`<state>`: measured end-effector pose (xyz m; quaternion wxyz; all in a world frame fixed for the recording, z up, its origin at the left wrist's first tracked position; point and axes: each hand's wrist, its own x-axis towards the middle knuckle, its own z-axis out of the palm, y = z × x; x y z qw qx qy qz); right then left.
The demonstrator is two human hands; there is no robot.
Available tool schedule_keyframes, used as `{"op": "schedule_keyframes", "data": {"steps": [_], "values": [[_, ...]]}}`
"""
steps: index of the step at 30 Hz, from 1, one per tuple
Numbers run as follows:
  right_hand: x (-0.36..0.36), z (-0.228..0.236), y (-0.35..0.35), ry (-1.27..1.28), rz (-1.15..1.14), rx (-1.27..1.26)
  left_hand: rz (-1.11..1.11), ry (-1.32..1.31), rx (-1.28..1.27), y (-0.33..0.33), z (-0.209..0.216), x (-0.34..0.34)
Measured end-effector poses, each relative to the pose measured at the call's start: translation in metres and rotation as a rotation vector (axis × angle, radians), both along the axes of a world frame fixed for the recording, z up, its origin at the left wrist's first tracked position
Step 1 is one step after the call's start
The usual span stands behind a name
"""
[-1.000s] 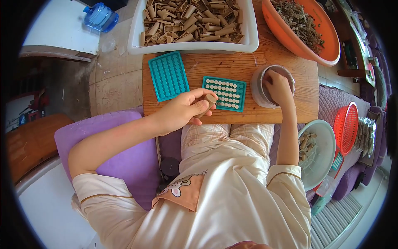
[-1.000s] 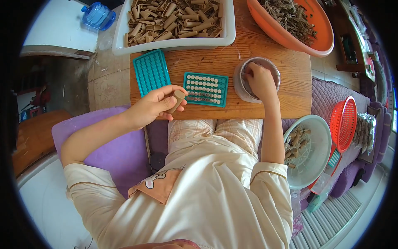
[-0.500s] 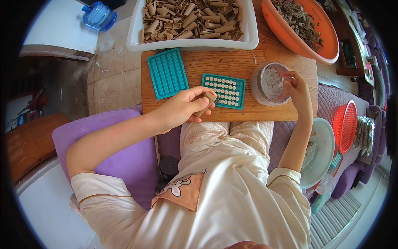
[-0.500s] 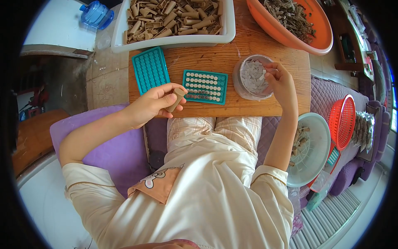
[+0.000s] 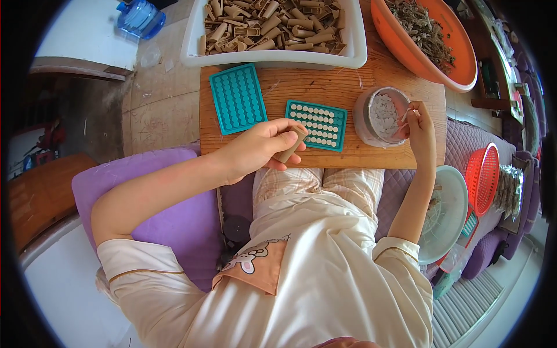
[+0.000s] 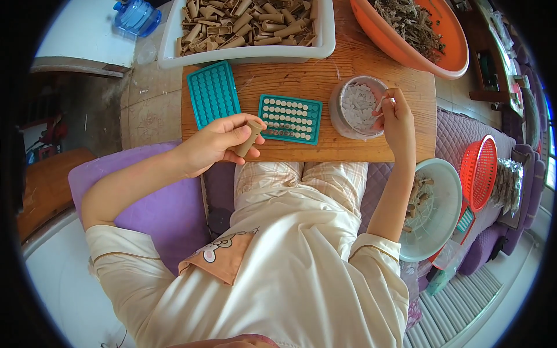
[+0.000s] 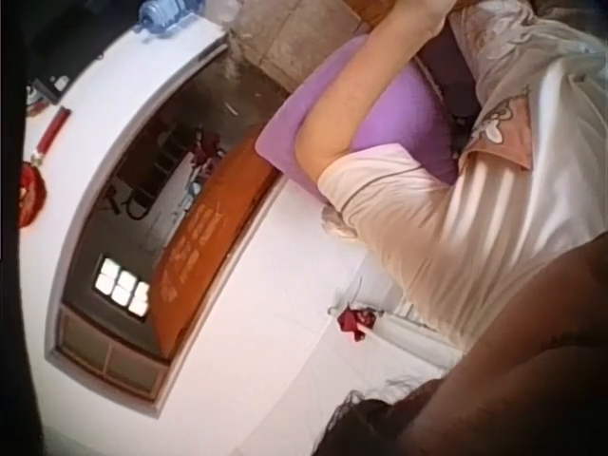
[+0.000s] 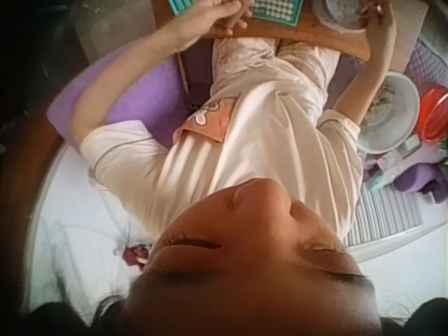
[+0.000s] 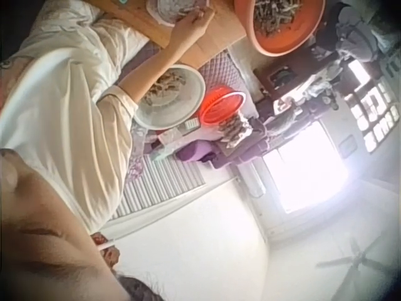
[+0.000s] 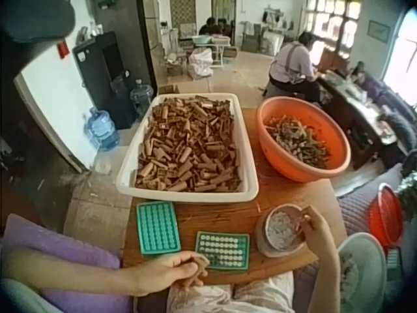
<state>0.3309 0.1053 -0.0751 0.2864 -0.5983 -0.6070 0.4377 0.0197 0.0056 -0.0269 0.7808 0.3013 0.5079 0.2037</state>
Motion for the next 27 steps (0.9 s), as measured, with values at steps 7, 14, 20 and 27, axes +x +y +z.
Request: {"op": "schedule_keyframes", "data": {"steps": [7,14,20,27], "values": [[-0.009,0.004,-0.003,0.023,-0.012,-0.052,0.014,0.010,-0.008,0.000,0.000,0.000],[-0.038,0.009,-0.024,0.017,0.005,0.149,0.127,-0.169,-0.117,0.001,0.002,-0.001],[-0.116,0.046,-0.070,0.000,0.304,0.496,0.138,-0.244,-0.156,0.000,0.001,-0.004],[-0.138,0.046,-0.074,0.081,0.393,0.488,0.145,-0.228,-0.197,0.001,0.004,-0.001]]}}
